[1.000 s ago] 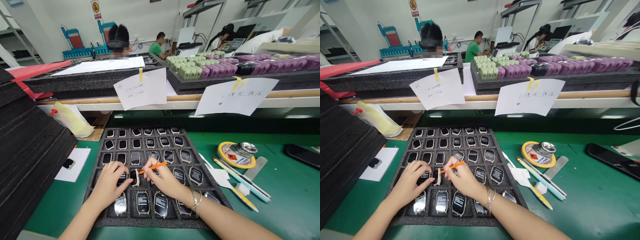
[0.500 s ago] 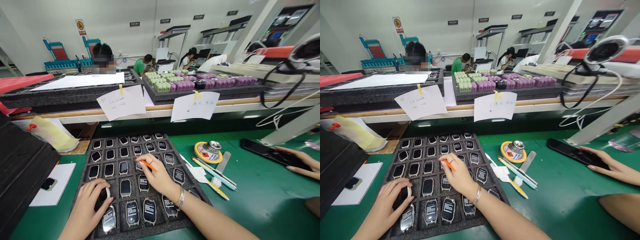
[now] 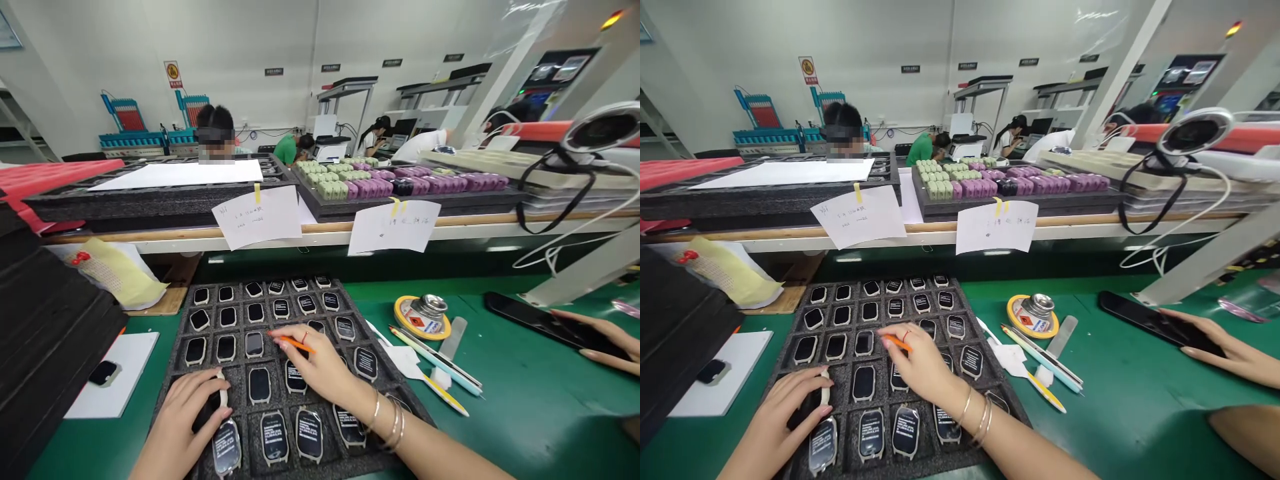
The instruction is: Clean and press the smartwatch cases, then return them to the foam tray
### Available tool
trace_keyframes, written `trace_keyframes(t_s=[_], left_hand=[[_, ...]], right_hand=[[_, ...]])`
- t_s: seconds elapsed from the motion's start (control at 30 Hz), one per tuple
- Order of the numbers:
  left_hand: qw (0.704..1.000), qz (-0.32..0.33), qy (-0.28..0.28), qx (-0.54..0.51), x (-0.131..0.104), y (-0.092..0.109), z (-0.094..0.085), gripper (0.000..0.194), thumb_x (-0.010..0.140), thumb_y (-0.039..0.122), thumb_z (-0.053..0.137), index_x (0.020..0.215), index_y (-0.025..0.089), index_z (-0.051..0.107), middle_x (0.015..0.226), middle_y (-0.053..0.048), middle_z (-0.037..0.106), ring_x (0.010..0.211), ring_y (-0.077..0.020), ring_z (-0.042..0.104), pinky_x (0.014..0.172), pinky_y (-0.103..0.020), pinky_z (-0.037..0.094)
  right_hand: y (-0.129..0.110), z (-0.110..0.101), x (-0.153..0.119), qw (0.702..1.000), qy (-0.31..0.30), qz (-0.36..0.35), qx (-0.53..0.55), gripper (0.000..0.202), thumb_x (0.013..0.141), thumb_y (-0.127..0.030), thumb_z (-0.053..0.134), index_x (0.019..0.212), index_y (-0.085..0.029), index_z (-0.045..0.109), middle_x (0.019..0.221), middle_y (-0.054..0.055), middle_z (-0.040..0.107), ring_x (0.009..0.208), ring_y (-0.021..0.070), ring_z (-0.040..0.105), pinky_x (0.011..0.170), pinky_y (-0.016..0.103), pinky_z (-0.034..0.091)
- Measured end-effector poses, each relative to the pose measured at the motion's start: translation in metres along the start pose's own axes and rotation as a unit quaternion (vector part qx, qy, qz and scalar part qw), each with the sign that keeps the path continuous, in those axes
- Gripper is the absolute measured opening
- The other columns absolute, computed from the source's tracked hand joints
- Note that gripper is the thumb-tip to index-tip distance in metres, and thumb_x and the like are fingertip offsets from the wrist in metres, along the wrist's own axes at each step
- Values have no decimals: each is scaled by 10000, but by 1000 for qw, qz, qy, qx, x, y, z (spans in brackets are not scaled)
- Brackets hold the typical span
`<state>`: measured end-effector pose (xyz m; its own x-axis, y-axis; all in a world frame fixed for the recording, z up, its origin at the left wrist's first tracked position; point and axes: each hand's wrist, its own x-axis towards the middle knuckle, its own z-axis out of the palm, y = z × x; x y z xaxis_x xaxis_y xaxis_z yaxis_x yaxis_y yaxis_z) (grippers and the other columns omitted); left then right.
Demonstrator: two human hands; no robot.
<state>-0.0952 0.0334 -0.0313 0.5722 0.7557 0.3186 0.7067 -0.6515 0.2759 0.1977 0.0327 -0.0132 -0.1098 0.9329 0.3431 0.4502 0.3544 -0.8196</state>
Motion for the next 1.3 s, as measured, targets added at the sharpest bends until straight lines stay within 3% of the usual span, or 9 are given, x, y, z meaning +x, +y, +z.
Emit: trace_keyframes(t_s=[0.1,0.2,0.43,0.67,1.3], left_hand=[[1000,-8,-2,-13,1,4,-1,221,938,422,605,1135,332,647,1232,-34,708,1151,-275,656,935,-473,575],[1000,-15,-5,-19,1,6,-2,196,938,425,608,1106,338,661,1232,-28,715,1154,-284,658,959,-507,557],[999,-29,-13,-44,2,12,-4,185,926,366,640,1107,333,623,1214,-18,719,1152,-284,654,986,-531,526],[993,-90,0,-75,2,12,0,411,852,290,735,1183,302,492,1172,-44,709,1100,-280,662,903,-470,563],[992,-98,-17,-79,0,11,2,355,888,303,684,1185,287,490,1192,-74,685,1129,-293,649,925,-482,546]], right_hand=[[-23,14,1,996,-66,3,65,172,944,-228,579,1033,-236,727,1007,19,776,913,185,725,852,314,561],[-33,32,5,987,-108,10,120,152,910,-234,612,993,-231,739,969,20,780,896,189,731,861,318,560],[-14,68,8,955,-113,97,257,283,957,-393,496,934,-154,647,876,101,761,785,189,748,725,320,613],[-17,60,3,948,-126,118,267,182,933,-289,557,874,-168,680,833,61,744,790,174,730,776,312,589],[-18,63,0,964,-123,73,223,172,973,-260,499,884,-194,631,838,27,712,800,160,687,764,289,530]])
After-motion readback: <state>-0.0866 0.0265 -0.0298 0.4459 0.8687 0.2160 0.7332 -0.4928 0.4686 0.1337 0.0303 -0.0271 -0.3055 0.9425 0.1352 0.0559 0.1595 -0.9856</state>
